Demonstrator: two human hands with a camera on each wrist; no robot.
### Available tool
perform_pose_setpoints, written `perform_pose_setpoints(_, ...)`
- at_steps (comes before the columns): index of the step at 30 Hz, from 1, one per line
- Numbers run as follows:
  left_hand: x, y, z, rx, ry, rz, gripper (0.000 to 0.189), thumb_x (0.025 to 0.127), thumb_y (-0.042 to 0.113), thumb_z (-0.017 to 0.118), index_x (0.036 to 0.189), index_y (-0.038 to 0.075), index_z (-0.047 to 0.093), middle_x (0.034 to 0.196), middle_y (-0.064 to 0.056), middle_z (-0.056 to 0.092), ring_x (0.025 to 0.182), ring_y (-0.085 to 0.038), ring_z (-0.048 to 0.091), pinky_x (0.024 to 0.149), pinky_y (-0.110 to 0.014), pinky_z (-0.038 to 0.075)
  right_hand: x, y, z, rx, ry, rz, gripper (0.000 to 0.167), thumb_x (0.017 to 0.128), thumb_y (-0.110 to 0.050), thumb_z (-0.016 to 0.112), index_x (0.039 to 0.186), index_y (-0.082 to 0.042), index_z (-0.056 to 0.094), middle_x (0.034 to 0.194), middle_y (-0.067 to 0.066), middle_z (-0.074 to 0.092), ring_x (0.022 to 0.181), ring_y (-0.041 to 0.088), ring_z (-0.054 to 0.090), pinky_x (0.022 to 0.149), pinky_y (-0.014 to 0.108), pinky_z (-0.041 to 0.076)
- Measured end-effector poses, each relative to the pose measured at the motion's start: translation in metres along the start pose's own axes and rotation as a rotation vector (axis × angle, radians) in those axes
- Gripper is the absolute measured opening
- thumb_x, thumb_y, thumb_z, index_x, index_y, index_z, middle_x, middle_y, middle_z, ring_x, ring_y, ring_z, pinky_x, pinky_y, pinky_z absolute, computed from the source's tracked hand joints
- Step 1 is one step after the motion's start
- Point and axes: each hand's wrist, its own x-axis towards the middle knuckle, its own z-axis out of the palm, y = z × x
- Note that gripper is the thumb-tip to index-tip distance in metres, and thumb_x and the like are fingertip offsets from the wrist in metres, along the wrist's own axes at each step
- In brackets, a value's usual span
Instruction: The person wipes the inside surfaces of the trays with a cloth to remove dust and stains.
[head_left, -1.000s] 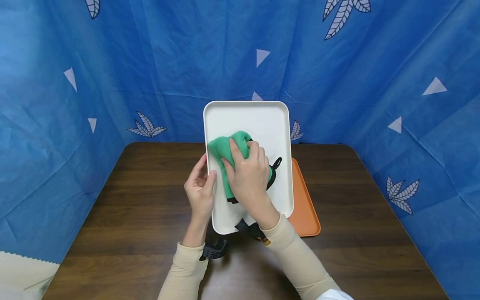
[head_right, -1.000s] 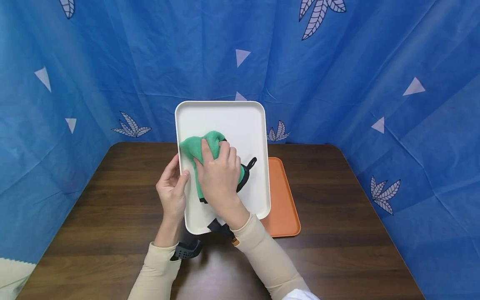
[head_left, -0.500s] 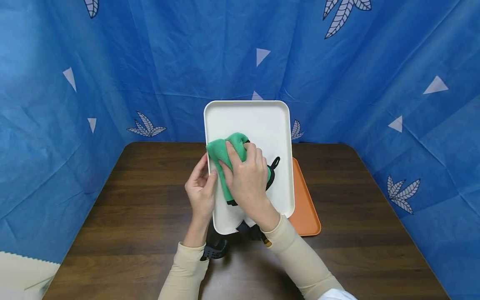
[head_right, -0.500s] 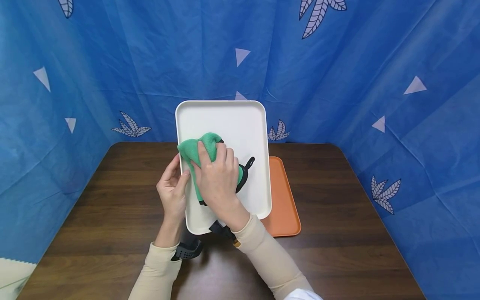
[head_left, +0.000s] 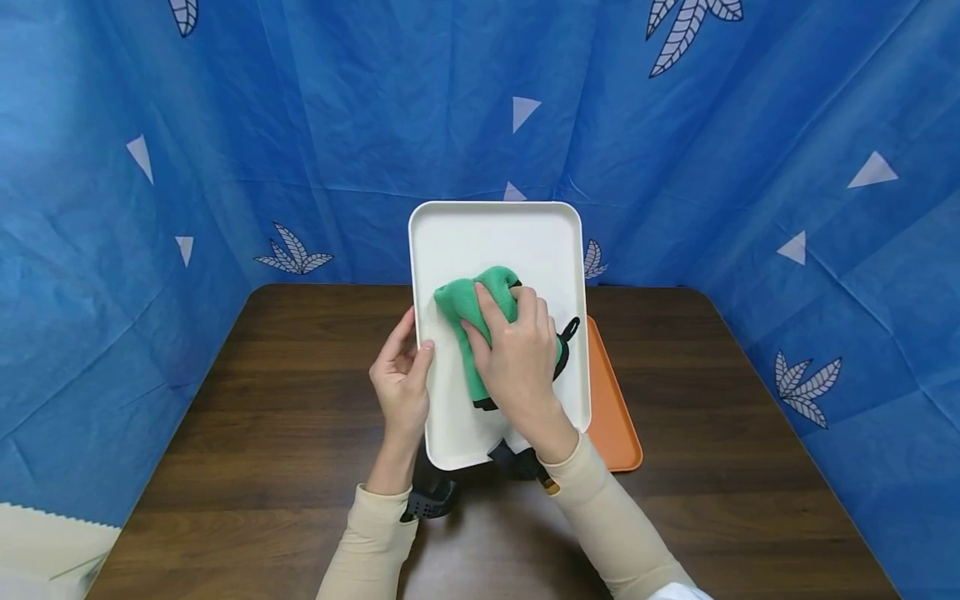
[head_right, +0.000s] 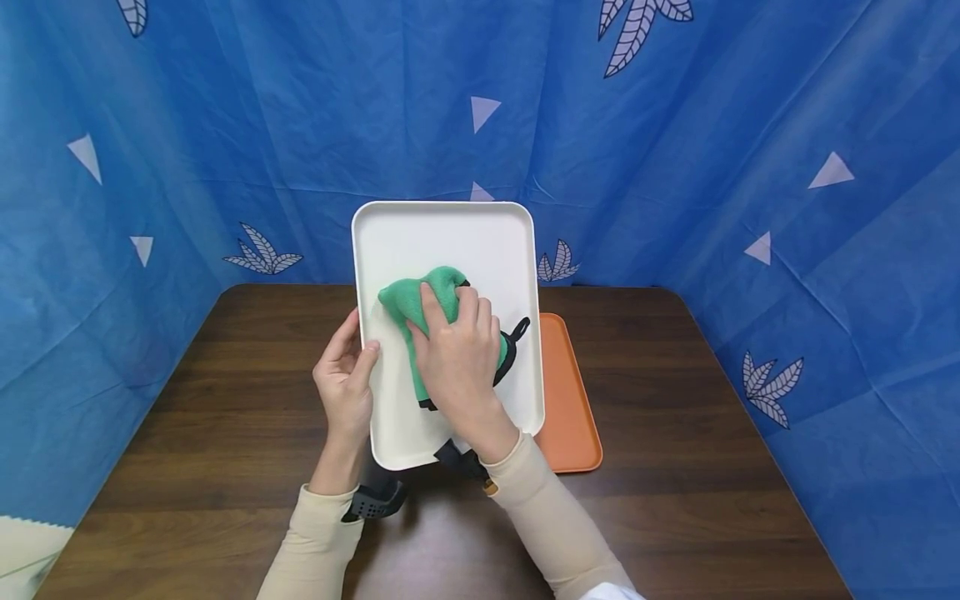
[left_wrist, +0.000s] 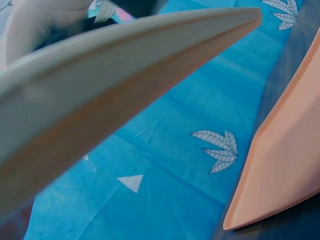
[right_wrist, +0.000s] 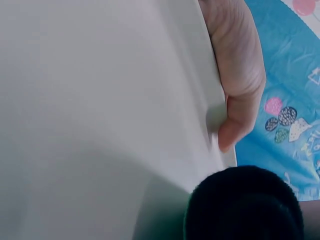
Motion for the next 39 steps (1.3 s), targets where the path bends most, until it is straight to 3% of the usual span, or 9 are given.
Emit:
perform_pose_setpoints(21,0.003,0.002,-0.004,-0.04,0.003,0.026,0.045,0.09,-0.012,0.055,0.135,-0.009,0.052,0.121,-0.001,0.067,0.1,-0.012,0.07,0.08,-0.025,0.057,-0.004,0.058,-0.008,0.003,-0.008,0.264,0.042,0.089,-0.026,0.073,0.126,-0.009,0.067,0.11,0.027,0.054,0.096,0.039,0.054,0.076,0.05,0.049)
perform_pose_setpoints(33,0.002,0.001,-0.003,-0.046,-0.003,0.025,0.045,0.09,-0.01,0.057,0.135,-0.009,0.052,0.12,0.0,0.067,0.1,-0.011,0.068,0.081,-0.023,0.057,-0.006,0.054,-0.007,0.044,-0.039,0.342,0.042,0.091,-0.027,0.07,0.128,-0.008,0.065,0.11,0.028,0.053,0.093,0.038,0.052,0.075,0.049,0.047)
perform_pose_setpoints(39,0.003,0.001,-0.004,-0.017,-0.004,0.029,0.044,0.092,-0.007,0.058,0.135,-0.008,0.052,0.119,0.0,0.067,0.102,-0.011,0.066,0.083,-0.024,0.056,-0.006,0.045,-0.005,0.044,-0.031,0.318,0.043,0.09,-0.028,0.071,0.127,-0.007,0.065,0.109,0.028,0.053,0.093,0.038,0.053,0.076,0.049,0.049)
